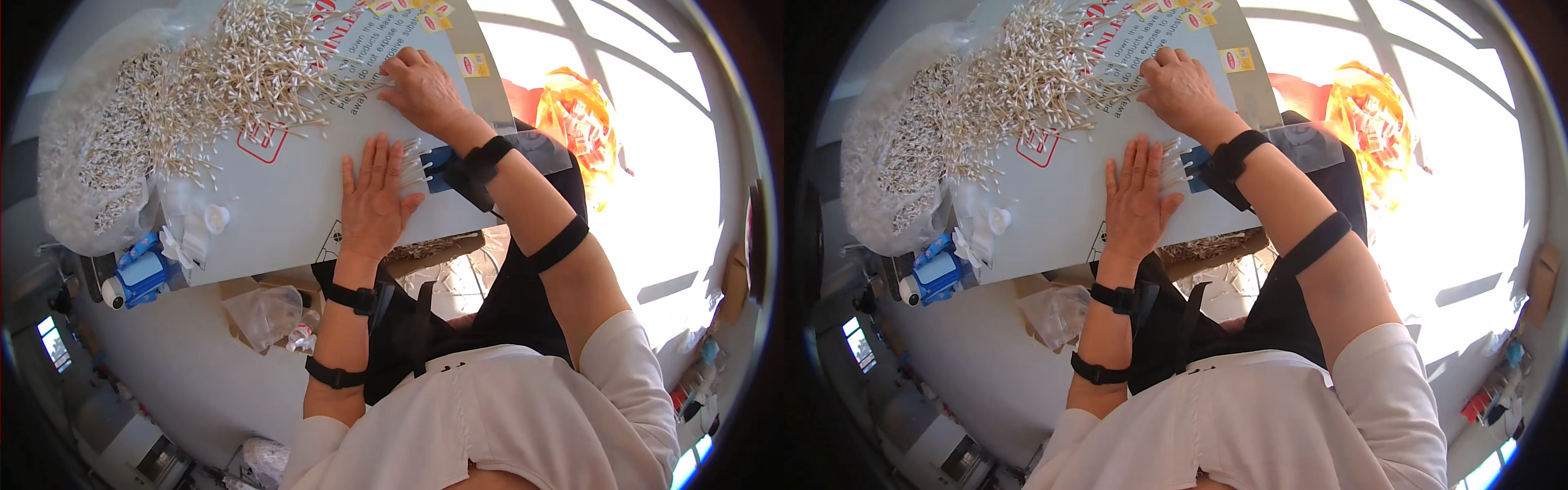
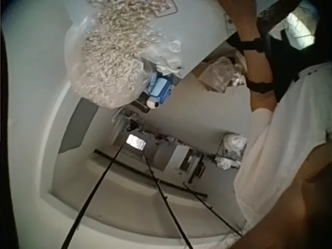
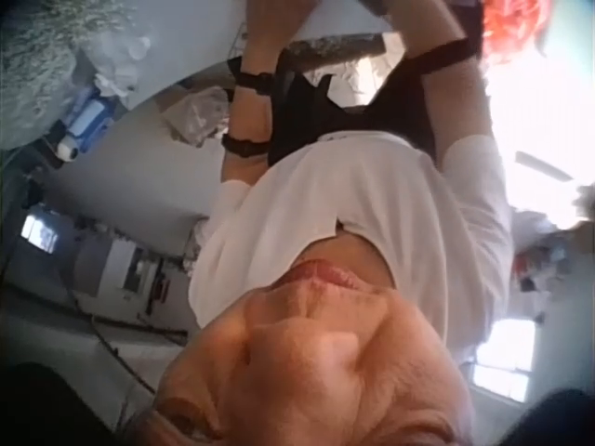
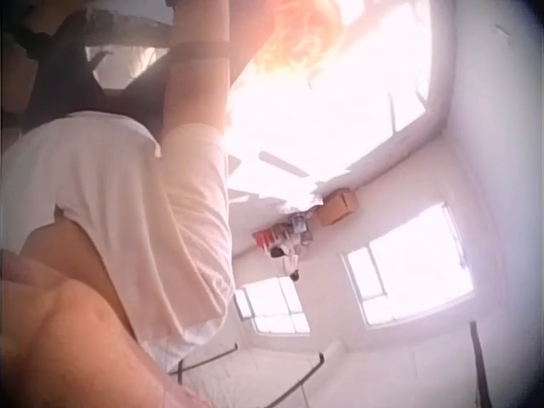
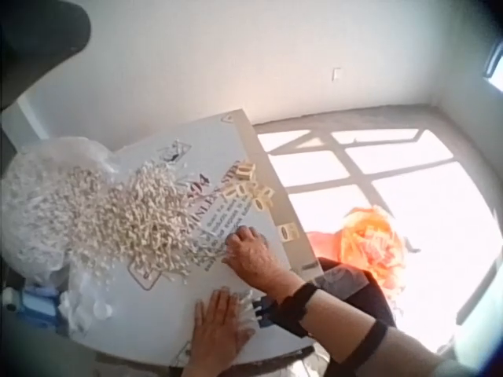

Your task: Packaging cotton swabs into small plastic bags with cardboard backings.

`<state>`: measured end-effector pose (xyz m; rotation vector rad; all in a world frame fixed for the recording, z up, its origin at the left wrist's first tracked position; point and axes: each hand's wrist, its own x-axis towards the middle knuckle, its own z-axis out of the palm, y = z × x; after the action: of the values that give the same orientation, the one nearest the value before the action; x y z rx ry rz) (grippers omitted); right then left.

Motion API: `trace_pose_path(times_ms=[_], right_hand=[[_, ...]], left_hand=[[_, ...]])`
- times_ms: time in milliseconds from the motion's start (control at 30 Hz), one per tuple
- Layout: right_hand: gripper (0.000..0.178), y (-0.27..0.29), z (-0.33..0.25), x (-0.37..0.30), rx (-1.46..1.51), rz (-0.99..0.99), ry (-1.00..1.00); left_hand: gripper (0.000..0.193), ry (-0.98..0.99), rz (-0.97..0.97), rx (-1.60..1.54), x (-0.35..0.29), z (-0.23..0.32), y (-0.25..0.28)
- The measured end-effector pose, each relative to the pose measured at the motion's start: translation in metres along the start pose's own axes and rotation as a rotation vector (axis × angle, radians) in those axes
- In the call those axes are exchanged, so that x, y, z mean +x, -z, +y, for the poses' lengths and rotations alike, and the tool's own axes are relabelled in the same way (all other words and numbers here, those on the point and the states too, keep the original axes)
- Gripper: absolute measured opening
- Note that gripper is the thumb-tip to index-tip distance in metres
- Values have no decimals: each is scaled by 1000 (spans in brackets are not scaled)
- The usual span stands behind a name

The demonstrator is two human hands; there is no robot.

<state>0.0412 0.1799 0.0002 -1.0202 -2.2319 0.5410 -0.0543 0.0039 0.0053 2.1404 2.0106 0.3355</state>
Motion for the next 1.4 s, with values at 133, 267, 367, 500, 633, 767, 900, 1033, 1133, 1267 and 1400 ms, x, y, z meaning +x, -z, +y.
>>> trace_pose_path(times_ms=[133, 267, 367, 500, 633, 767, 900, 1033, 1133, 1267, 1400], right_hand=[[12, -4, 2, -3, -118, -89, 68], [9, 15, -2, -39, -46, -157, 67], [9, 29, -12, -49, 78, -323, 102], [10, 14, -21, -22, 196, -440, -180], [9, -33, -28, 11, 48, 9, 53], [7, -46, -15, 19, -24, 21, 34], [7, -11, -5, -7, 58, -101, 65], [6, 22, -1, -40, 112, -193, 71], [6, 26, -7, -52, 147, -156, 58], [9, 21, -7, -60, 218, -84, 82], [10, 20, -5, -63, 210, -58, 90]], left_hand=[[77, -7, 15, -2, -1, -2, -3], [81, 24, 51, -39, -3, 0, 1], [82, 41, 70, -50, -1, 1, -2], [82, 55, 43, -22, -1, 2, -4], [79, 35, 44, 36, 2, 2, -9], [79, 22, 79, 25, 5, 3, -7], [80, 42, 98, 4, -2, -1, -7], [72, 58, 147, -67, 0, 0, -2], [57, 158, 371, -161, 4, -25, 3], [43, 317, 610, -108, 16, -90, 17], [29, 233, 473, 24, 39, -110, 34]])
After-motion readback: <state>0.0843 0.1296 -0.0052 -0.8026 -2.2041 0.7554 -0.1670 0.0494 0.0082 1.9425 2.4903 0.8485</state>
